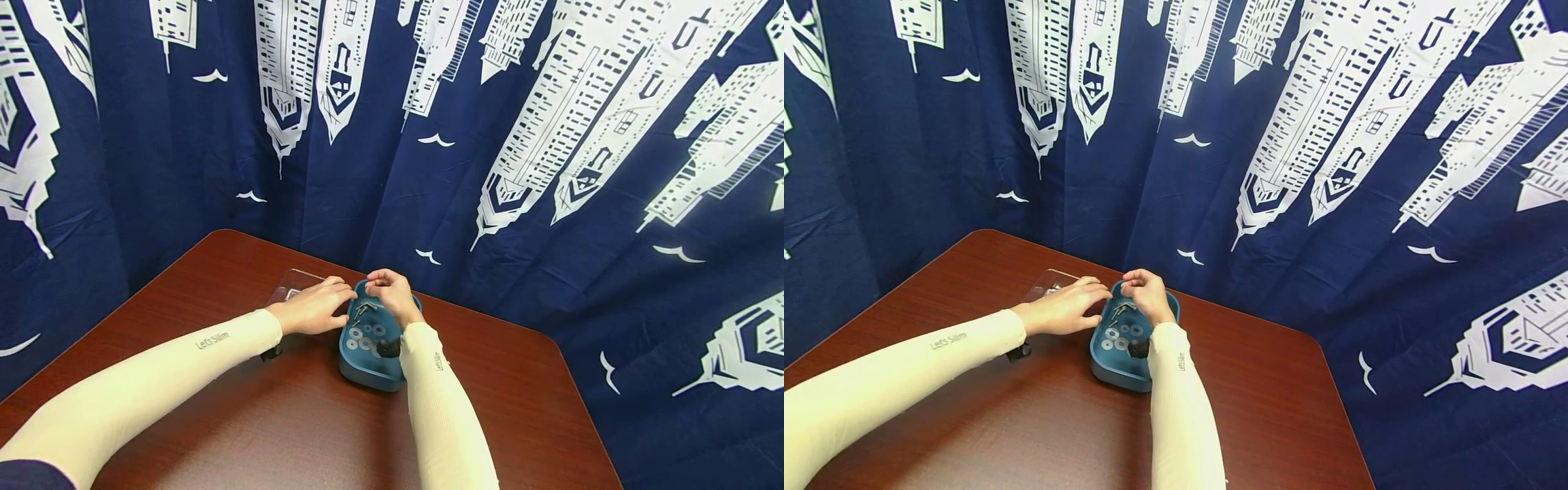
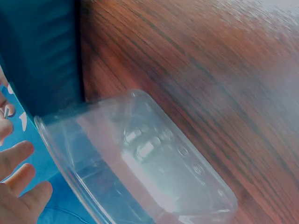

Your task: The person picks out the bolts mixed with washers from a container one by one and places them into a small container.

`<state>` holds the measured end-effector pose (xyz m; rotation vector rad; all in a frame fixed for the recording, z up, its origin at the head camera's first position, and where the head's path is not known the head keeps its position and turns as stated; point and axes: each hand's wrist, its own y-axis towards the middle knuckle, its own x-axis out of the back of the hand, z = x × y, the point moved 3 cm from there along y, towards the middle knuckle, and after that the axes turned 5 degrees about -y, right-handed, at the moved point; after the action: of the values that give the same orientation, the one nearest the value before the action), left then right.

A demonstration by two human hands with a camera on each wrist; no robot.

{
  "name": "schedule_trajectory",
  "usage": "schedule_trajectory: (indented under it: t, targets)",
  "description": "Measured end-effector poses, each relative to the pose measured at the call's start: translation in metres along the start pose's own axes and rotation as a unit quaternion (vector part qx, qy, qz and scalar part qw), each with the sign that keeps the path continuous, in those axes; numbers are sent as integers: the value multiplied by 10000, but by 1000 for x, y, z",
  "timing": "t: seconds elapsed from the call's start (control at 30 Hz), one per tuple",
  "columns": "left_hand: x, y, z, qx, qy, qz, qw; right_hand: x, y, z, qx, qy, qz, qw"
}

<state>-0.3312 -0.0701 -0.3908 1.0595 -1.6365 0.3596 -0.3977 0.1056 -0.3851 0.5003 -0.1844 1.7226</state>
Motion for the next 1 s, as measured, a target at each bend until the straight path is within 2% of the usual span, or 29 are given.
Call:
schedule_trajectory:
  t: [0.37, 0.77, 1.0]
  targets:
    - [12, -13, 16, 280, -28, -34, 9996, -6, 5, 14, 192, 56, 194, 9996]
    - [35, -33, 33, 416, -75, -500, 9979, -16, 11, 24, 325, 231, 253, 9989]
    - [40, -42, 44, 489, -44, -580, 9971, -23, 12, 25, 246, 150, 353, 9990]
